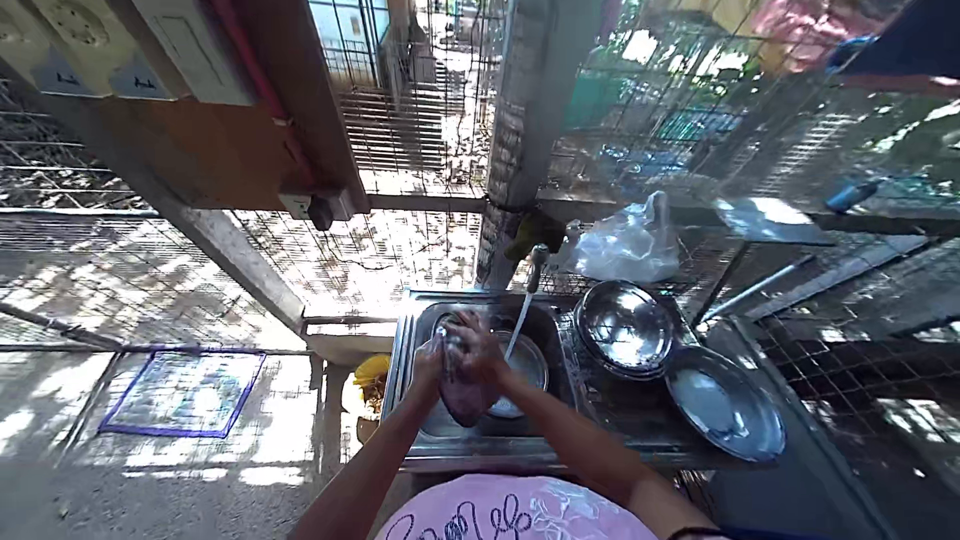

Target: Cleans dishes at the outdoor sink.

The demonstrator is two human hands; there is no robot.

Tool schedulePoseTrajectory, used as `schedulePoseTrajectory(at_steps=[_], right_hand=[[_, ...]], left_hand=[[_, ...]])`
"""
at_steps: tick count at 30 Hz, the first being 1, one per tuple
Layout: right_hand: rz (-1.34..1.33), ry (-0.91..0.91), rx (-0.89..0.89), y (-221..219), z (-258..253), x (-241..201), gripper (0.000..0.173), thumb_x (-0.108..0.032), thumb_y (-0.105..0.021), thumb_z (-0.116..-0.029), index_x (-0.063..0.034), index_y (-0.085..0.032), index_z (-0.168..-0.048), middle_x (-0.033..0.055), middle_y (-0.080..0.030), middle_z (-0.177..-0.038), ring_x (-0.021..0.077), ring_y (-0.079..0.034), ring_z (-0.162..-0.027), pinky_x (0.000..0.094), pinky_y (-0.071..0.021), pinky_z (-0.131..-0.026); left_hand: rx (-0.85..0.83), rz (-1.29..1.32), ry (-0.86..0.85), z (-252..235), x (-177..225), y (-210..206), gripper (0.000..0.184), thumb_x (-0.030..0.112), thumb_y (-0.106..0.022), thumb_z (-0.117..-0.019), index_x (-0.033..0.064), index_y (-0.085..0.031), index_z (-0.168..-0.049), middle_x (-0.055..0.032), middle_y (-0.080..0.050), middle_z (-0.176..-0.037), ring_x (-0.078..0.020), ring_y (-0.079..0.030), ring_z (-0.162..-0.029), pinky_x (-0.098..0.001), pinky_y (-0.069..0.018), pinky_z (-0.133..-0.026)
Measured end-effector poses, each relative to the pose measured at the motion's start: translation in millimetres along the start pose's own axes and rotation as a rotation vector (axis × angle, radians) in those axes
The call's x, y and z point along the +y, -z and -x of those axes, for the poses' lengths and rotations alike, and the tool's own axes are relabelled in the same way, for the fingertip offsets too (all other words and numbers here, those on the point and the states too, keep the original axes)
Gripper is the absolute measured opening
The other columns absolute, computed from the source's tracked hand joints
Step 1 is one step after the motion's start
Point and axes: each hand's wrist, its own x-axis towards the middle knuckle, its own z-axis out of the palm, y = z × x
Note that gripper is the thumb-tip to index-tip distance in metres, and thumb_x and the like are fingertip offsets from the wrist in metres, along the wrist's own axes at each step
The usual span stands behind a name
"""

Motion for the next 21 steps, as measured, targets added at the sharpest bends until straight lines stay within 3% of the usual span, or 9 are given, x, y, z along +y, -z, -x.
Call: schedulePoseTrajectory(at_steps=[4,6,9,11,12,13,15,17,21], right_hand=[[-0.392,-0.34,-0.183,52.3,-23.7,46.8,0.048,-0.021,-0.051,-0.1058,0.0036,-0.049,-0.147,0.0226,-0.049,-0.152,0.0278,-0.047,-0.142,0.0414,-0.0354,-0.119],[-0.549,-0.336,0.026,58.5,-2.0,60.9,0.055,-0.02,-0.052,-0.1018,0.0087,-0.044,-0.148,0.0229,-0.046,-0.154,0.0212,-0.048,-0.14,0.034,-0.0381,-0.116],[-0.527,-0.239,0.517,49.2,27.9,54.3,0.042,-0.008,-0.06,-0.0962,0.0156,-0.056,-0.131,0.0222,-0.063,-0.131,0.0109,-0.062,-0.116,0.0236,-0.0493,-0.101],[-0.33,-0.139,0.725,45.6,40.9,48.9,0.035,0.0,-0.068,-0.0891,0.0196,-0.063,-0.117,0.025,-0.07,-0.115,0.0143,-0.069,-0.106,0.0249,-0.0533,-0.097],[-0.247,-0.078,0.759,46.6,47.9,48.4,0.033,-0.003,-0.071,-0.0859,0.0191,-0.066,-0.11,0.0238,-0.073,-0.107,0.0148,-0.071,-0.101,0.026,-0.0546,-0.095],[-0.217,0.002,0.761,49.1,54.9,50.6,0.03,-0.006,-0.074,-0.0839,0.0175,-0.068,-0.102,0.0194,-0.075,-0.1,0.0106,-0.071,-0.096,0.0238,-0.0556,-0.092],[-0.242,0.186,0.689,55.9,67.5,63.0,0.028,-0.014,-0.076,-0.08,0.0113,-0.069,-0.091,0.0089,-0.076,-0.09,0.0007,-0.07,-0.091,0.019,-0.0566,-0.089],[-0.29,0.195,0.477,72.6,73.0,73.9,0.026,-0.014,-0.072,-0.0771,0.0092,-0.07,-0.089,0.0069,-0.076,-0.088,-0.0001,-0.07,-0.088,0.0192,-0.0568,-0.086],[-0.21,-0.458,-0.114,101.0,41.7,56.6,0.045,0.003,-0.056,-0.0901,0.0101,-0.049,-0.134,0.0251,-0.06,-0.123,0.0251,-0.061,-0.107,0.0393,-0.0515,-0.094]], left_hand=[[-0.214,-0.054,0.017,7.9,29.8,14.9,0.035,0.021,-0.038,-0.1123,-0.0034,-0.062,-0.108,-0.0039,-0.06,-0.085,-0.008,-0.059,-0.076,-0.0289,-0.0523,-0.075],[-0.163,0.051,-0.075,-8.5,20.4,26.5,0.031,0.019,-0.039,-0.1102,0.0042,-0.06,-0.093,0.0041,-0.06,-0.072,-0.0034,-0.061,-0.066,-0.0246,-0.0551,-0.068],[0.133,0.08,-0.224,-32.5,-17.2,17.8,0.034,0.016,-0.046,-0.106,0.0066,-0.058,-0.075,0.0079,-0.056,-0.063,0.0009,-0.056,-0.059,-0.0209,-0.0507,-0.061],[0.168,0.07,-0.127,-33.8,-35.8,1.6,0.043,0.023,-0.038,-0.1122,-0.0136,-0.061,-0.109,-0.018,-0.065,-0.099,-0.0174,-0.062,-0.093,-0.0362,-0.0512,-0.088],[0.045,0.129,0.011,-30.6,-37.6,-4.2,0.057,0.033,-0.023,-0.1143,-0.0114,-0.05,-0.138,-0.0256,-0.061,-0.13,-0.0256,-0.06,-0.118,-0.043,-0.0472,-0.104],[-0.1,0.217,0.177,-31.1,-37.8,-10.9,0.07,0.05,-0.009,-0.111,0.0022,-0.04,-0.151,-0.0204,-0.056,-0.14,-0.0257,-0.058,-0.124,-0.0457,-0.0485,-0.103],[-0.348,0.408,0.44,-33.5,-41.0,-23.1,0.082,0.07,-0.005,-0.1018,0.0125,-0.053,-0.136,-0.0179,-0.068,-0.116,-0.0331,-0.067,-0.102,-0.0558,-0.0571,-0.082],[-0.537,0.472,0.554,-37.2,-50.5,-27.6,0.063,0.052,-0.014,-0.1063,0.0083,-0.053,-0.129,-0.0196,-0.069,-0.108,-0.0349,-0.069,-0.095,-0.0527,-0.059,-0.081],[-0.309,0.397,0.444,-33.0,-66.6,-36.5,0.033,0.013,-0.027,-0.1065,0.0003,-0.046,-0.129,-0.018,-0.064,-0.107,-0.0269,-0.067,-0.088,-0.0434,-0.058,-0.075]])
